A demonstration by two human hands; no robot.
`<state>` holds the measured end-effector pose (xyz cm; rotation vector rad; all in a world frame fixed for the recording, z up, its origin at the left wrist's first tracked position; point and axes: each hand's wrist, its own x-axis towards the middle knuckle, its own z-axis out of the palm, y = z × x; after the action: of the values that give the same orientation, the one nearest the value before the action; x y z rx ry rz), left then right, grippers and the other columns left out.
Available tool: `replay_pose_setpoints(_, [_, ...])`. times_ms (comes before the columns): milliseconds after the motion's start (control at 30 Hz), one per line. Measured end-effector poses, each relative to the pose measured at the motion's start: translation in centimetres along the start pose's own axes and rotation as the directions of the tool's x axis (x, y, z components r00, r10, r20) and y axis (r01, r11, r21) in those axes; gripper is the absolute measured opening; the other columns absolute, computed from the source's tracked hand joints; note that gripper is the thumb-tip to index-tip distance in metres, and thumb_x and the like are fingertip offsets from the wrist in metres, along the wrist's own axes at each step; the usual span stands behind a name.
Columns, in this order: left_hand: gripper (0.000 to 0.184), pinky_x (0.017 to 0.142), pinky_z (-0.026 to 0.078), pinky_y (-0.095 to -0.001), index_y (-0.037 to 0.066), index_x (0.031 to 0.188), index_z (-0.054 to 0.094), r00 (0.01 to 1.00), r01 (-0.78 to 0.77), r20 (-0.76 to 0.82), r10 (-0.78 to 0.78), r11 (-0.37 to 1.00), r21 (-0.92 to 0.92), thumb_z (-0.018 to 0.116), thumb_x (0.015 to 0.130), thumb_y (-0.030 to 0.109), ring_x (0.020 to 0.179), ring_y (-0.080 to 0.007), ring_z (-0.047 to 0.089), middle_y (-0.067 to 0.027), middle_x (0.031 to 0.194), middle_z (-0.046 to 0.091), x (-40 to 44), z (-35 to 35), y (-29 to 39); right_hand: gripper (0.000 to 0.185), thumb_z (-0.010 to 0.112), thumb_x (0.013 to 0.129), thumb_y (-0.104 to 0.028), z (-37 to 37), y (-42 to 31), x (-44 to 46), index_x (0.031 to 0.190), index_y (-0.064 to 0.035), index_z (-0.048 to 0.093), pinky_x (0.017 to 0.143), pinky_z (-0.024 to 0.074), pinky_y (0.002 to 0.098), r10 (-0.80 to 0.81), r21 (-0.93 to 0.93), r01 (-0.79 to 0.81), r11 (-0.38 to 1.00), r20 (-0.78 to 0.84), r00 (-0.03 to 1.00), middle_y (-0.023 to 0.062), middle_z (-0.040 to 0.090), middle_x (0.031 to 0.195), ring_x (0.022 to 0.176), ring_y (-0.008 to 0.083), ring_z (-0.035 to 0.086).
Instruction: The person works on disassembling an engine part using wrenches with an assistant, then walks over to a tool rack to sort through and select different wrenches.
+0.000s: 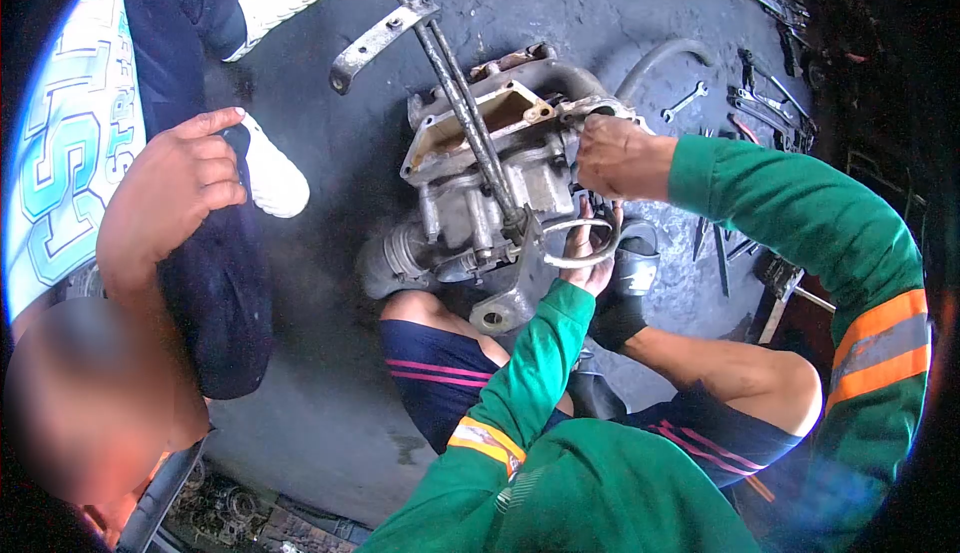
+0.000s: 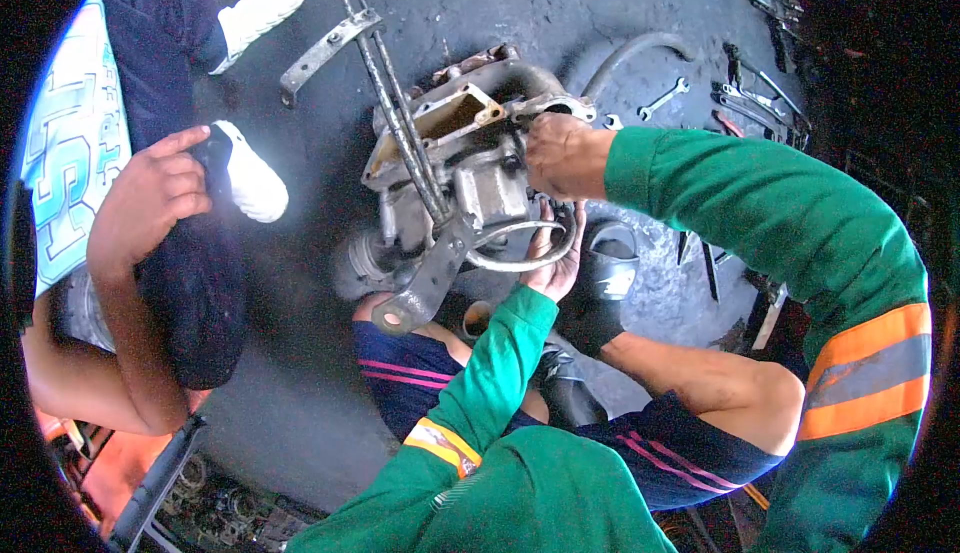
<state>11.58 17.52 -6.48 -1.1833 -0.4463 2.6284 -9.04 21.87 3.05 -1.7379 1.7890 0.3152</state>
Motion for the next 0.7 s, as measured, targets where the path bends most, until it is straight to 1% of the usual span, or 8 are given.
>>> replay_pose_setpoints(100, [0.039,0.104,0.053,-0.0351,0.002,0.131,0.055,0.998,-0.018,-0.055,0.02,0.999,0.035,0.062,0.098,0.022,0.122,-0.0237,0.058,-0.011,0.134,0.059,-0.5,1.3,0.0,0.008,0.069,0.076,-0.018,-0.8,-0.2,-1.9,0.07,-0.0144,0.074,0.064,0.0513,0.0349,0.027,0.036,-0.024,0.999,-0.091,0.996,0.0047,0.073,0.078,0.079,0.0224,0.071])
replay_pose_setpoints(133, [0.038,0.104,0.053,-0.0342,0.003,0.13,0.056,0.994,-0.024,-0.102,0.03,0.998,0.061,0.062,0.098,0.022,0.121,-0.0221,0.059,-0.0106,0.133,0.06,-0.5,1.5,0.1,0.009,0.069,0.076,-0.019,-1.5,-1.4,-2.0,0.07,-0.0144,0.074,0.065,0.0517,0.0341,0.089,0.03,-0.089,0.996,0.005,0.996,0.0051,0.072,0.078,0.079,0.022,0.071])
replay_pose_setpoints(300, [0.031,0.089,0.052,-0.0326,0.009,0.114,0.064,0.983,-0.038,-0.168,0.076,0.975,0.221,0.065,0.097,0.035,0.096,-0.0157,0.066,-0.0054,0.107,0.07,-0.5,1.2,-0.3,0.012,0.067,0.077,-0.019,-0.9,-4.4,-1.8,0.069,-0.0124,0.073,0.067,0.052,0.0356,0.222,0.114,-0.217,0.969,-0.029,0.975,0.007,0.071,0.077,0.079,0.0251,0.07])
replay_pose_setpoints(400, [0.034,0.103,0.052,-0.0342,0.0,0.128,0.056,0.996,-0.015,-0.087,0.026,0.992,0.123,0.061,0.099,0.018,0.118,-0.0205,0.06,-0.0102,0.132,0.06,-0.3,-0.5,0.3,0.01,0.067,0.074,-0.02,-0.4,-4.4,-1.2,0.068,-0.0127,0.072,0.067,0.051,0.0385,0.269,0.141,-0.253,0.957,-0.102,0.958,0.0083,0.069,0.074,0.076,0.0268,0.069])
replay_pose_setpoints(533, [0.035,0.094,0.051,-0.0352,0.009,0.12,0.063,0.992,-0.01,-0.117,0.036,0.977,0.213,0.064,0.097,0.036,0.102,-0.0179,0.065,-0.0051,0.114,0.069,0.6,-3.1,0.0,0.01,0.065,0.074,-0.018,0.5,-7.9,-0.6,0.068,-0.0124,0.071,0.068,0.0494,0.0405,0.522,0.279,-0.467,0.839,-0.172,0.835,0.0088,0.067,0.07,0.073,0.0281,0.067])
replay_pose_setpoints(567, [0.036,0.093,0.052,-0.0362,0.009,0.118,0.063,0.985,-0.033,-0.156,0.069,0.975,0.221,0.064,0.096,0.038,0.1,-0.0176,0.066,-0.0043,0.112,0.07,-0.8,0.1,-0.4,0.011,0.064,0.076,-0.018,-1.0,-7.7,-1.5,0.076,-0.0106,0.072,0.074,0.0484,0.0409,0.575,0.403,-0.547,0.733,0.062,0.816,0.0096,0.067,0.078,0.078,0.0268,0.068])
replay_pose_setpoints(667, [0.038,0.094,0.051,-0.0368,0.01,0.12,0.063,1.0,0.018,0.001,-0.019,0.965,0.26,0.064,0.096,0.04,0.105,-0.0166,0.065,-0.0031,0.115,0.069,0.3,-0.6,0.5,0.013,0.063,0.077,-0.017,-2.2,-8.5,-2.8,0.082,-0.0077,0.071,0.078,0.0479,0.0405,0.623,0.192,-0.647,0.738,0.176,0.762,0.0122,0.067,0.084,0.082,0.0278,0.068])
replay_pose_setpoints(700, [0.039,0.094,0.051,-0.0367,0.011,0.123,0.062,0.998,0.038,-0.058,-0.025,0.969,0.245,0.064,0.097,0.04,0.109,-0.0162,0.064,-0.0032,0.119,0.068,0.4,-1.1,0.5,0.014,0.063,0.079,-0.016,-2.6,-8.5,-3.0,0.082,-0.0057,0.071,0.078,0.0483,0.0401,0.602,0.258,-0.632,0.731,0.194,0.775,0.0141,0.067,0.083,0.083,0.0294,0.067])
